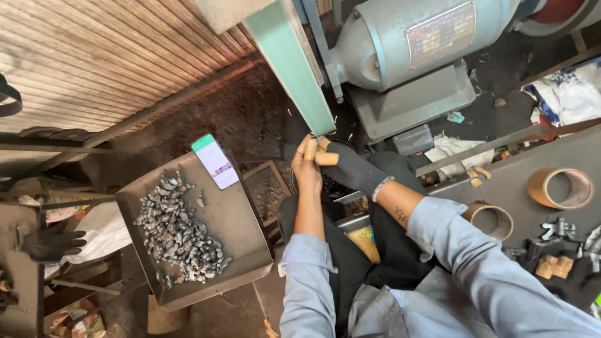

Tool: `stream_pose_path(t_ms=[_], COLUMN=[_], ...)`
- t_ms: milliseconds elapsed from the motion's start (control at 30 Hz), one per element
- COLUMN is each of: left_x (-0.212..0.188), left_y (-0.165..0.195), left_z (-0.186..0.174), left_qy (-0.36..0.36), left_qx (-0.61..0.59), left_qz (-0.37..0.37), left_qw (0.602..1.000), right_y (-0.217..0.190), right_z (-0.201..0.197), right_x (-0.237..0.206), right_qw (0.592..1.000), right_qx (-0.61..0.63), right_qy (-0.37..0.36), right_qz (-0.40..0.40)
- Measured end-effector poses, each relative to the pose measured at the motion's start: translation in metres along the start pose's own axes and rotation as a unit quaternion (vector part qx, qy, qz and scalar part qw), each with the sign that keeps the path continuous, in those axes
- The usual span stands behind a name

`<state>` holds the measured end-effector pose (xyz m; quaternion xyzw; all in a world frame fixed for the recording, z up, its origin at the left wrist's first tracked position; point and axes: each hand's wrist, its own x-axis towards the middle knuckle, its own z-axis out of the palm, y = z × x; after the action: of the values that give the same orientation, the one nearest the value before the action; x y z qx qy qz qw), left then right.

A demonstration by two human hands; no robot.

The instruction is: The person sits on the floor at a bench grinder and grinds small metal pieces against the abrasive wheel, producing sparks. They take pieces one at a time from a tray, grind each piece, and place the ground pieces into a bucket, occasionally touching the phone on the tray.

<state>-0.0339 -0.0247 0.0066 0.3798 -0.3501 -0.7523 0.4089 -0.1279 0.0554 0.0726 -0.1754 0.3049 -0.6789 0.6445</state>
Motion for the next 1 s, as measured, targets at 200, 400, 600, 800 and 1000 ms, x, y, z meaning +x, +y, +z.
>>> stream_pose_path(t_ms=[200, 400, 600, 800, 1000], left_x=[-0.012, -0.062, -0.016, 0.005, -0.004], left_y=[0.0, 0.006, -0.009, -0.021, -0.009], left_z=[-0.021, -0.014, 0.004, 0.004, -0.003], left_qy=[0.025, -0.11, -0.19, -0.143, -0.157], left_qx=[-0.058, 0.441, 0.254, 0.254, 0.326], left_qz=[-0.011, 0.125, 0.008, -0.074, 0.029], left_qw=[0.998, 0.882, 0.948, 0.954, 0.932], right_y=[0.003, -0.037, -0.076, -0.069, -0.051], right_z=[-0.008, 0.002, 0.026, 0.04, 0.036], right_x=[-0.006, -0.058, -0.034, -0.005, -0.013], right_qw=[0.986, 0.833, 0.913, 0.892, 0.832], right_qx=[-0.154, -0.541, -0.382, -0.389, -0.486], right_qy=[-0.053, 0.108, 0.142, 0.224, 0.216], right_qz=[-0.042, -0.041, -0.007, 0.056, -0.159])
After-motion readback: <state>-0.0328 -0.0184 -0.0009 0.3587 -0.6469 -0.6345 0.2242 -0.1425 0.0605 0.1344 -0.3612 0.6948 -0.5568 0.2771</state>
